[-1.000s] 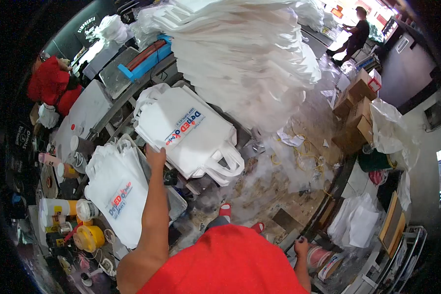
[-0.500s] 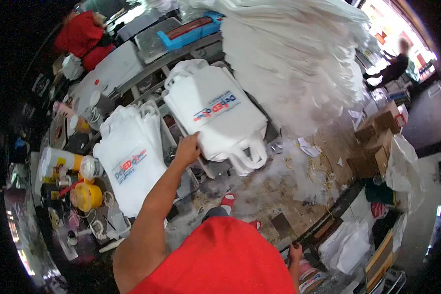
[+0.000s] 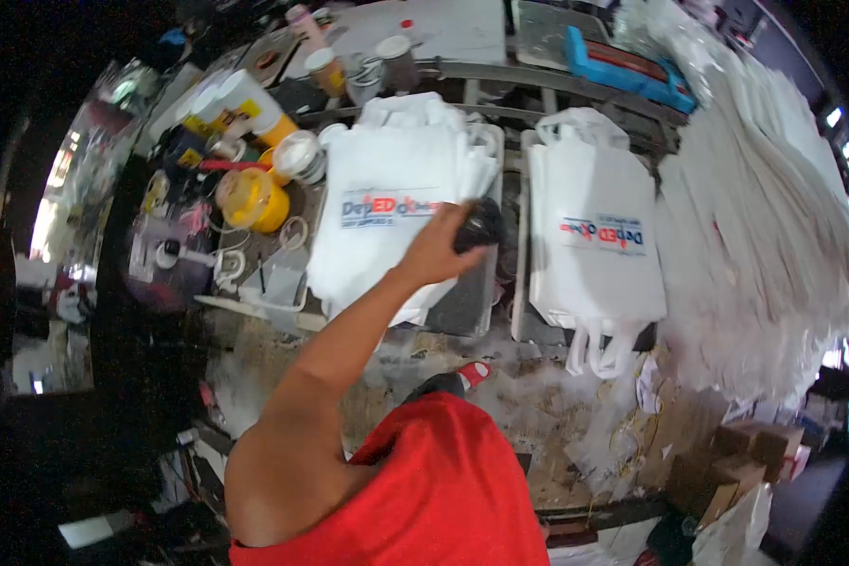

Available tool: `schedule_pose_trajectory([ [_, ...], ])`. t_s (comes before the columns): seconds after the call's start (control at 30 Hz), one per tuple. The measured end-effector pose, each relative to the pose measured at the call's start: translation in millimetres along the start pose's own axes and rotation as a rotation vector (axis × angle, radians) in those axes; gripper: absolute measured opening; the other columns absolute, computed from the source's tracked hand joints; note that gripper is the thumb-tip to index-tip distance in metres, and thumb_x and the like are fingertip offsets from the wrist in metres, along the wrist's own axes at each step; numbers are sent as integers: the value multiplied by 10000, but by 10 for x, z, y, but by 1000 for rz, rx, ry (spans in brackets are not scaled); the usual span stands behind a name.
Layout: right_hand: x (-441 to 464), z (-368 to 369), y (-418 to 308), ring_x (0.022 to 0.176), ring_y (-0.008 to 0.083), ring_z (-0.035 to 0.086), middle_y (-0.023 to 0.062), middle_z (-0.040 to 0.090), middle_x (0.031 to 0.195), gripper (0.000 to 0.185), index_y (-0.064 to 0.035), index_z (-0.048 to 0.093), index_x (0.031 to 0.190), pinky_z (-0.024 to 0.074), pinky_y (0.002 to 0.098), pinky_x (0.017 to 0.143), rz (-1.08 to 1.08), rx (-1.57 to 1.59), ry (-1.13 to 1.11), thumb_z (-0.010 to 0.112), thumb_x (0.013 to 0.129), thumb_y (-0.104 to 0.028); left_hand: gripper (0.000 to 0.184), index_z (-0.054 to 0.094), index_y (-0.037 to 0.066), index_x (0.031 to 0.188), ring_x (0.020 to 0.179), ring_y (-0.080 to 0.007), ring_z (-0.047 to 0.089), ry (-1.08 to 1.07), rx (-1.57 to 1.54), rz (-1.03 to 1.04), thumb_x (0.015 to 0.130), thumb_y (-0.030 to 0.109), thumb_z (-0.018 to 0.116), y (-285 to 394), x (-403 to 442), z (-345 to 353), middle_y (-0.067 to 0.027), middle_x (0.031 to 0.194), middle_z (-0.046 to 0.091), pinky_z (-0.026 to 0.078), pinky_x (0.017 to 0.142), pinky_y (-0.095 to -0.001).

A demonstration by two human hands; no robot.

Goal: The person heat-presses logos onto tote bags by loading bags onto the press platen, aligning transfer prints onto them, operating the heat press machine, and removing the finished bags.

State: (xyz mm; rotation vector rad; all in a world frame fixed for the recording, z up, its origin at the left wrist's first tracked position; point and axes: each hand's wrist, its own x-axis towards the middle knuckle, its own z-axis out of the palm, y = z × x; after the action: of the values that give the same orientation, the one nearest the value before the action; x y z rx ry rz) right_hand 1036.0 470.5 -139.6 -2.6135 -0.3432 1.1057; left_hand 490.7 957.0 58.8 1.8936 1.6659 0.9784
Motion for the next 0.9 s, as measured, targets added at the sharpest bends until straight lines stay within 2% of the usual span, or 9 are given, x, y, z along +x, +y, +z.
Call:
schedule_pose_trajectory([
  [0.13, 230, -123, -482, 659, 223, 618, 148, 672, 988, 486, -26, 529, 1337, 465, 378, 504, -59, -27, -45, 679, 921, -227, 737, 412, -42, 1320, 1063, -377, 604, 363, 76, -492, 698, 170, 744, -793, -656, -931, -244, 1156, 570, 487, 943, -438],
  [0.23, 410, -189, -849, 644, 221, 624, 154, 674, 988, 483, -30, 528, 1345, 457, 378, 477, -76, -20, -105, 670, 930, -232, 682, 473, -60, 1232, 1062, -425, 585, 502, 451, -508, 669, 180, 774, -1877, -1375, -1442, -260, 1154, 574, 471, 953, -461],
  [0.47, 355, -239, -1378, 651, 225, 609, 118, 638, 929, 398, -10, 567, 1263, 474, 381, 486, -76, -23, -74, 626, 918, -200, 562, 513, -23, 1169, 1005, -433, 644, 961, 366, -952, 795, 307, 771, -2576, -1963, -1863, -246, 1051, 661, 487, 876, -502],
  [0.6, 841, -418, -746, 727, 249, 639, 151, 677, 943, 357, -3, 622, 1221, 510, 410, 587, -273, -14, -134, 605, 925, -202, 697, 445, -42, 1348, 1175, -434, 561, 776, 392, -1112, 742, 196, 694, -3104, -2076, -1703, -268, 1265, 572, 452, 1014, -479],
  [0.63, 323, -404, -1131, 800, 250, 651, 171, 693, 978, 356, 7, 642, 1203, 515, 400, 632, -179, -283, 25, 631, 920, -210, 753, 416, -47, 1403, 1225, -440, 523, 753, 352, -1135, 724, 172, 659, -3312, -2119, -1662, -271, 1325, 536, 433, 1060, -474],
  [0.73, 425, -578, -726, 920, 282, 674, 192, 701, 1056, 504, 20, 599, 1260, 527, 417, 778, -147, -73, -152, 718, 892, -303, 659, 485, 11, 1372, 1206, -435, 532, 999, 202, -999, 795, 275, 660, -3268, -2013, -1371, -233, 1299, 567, 415, 1060, -498],
  [0.77, 517, -580, -494, 982, 335, 678, 214, 700, 1102, 569, 28, 573, 1275, 522, 451, 843, -555, -335, 7, 708, 886, -364, 641, 484, 10, 1361, 1191, -430, 530, 950, 266, -842, 802, 272, 655, -3041, -1782, -1177, -230, 1287, 564, 416, 1051, -497],
  [0.8, 625, -550, -225, 943, 325, 690, 180, 719, 1030, 363, -4, 658, 1156, 530, 405, 827, -516, -264, 143, 626, 902, -261, 624, 483, 8, 1350, 1177, -426, 528, 882, 305, -679, 809, 268, 650, -2760, -1551, -938, -227, 1275, 561, 416, 1042, -496],
  [0.9, -549, -770, -1035, 987, 368, 681, 232, 701, 1074, 506, -2, 648, 1173, 528, 465, 842, -144, -180, 125, 636, 878, -412, 571, 479, 4, 1317, 1132, -413, 523, 604, 362, -181, 830, 258, 636, -1710, -857, -169, -220, 1240, 552, 417, 1015, -493],
])
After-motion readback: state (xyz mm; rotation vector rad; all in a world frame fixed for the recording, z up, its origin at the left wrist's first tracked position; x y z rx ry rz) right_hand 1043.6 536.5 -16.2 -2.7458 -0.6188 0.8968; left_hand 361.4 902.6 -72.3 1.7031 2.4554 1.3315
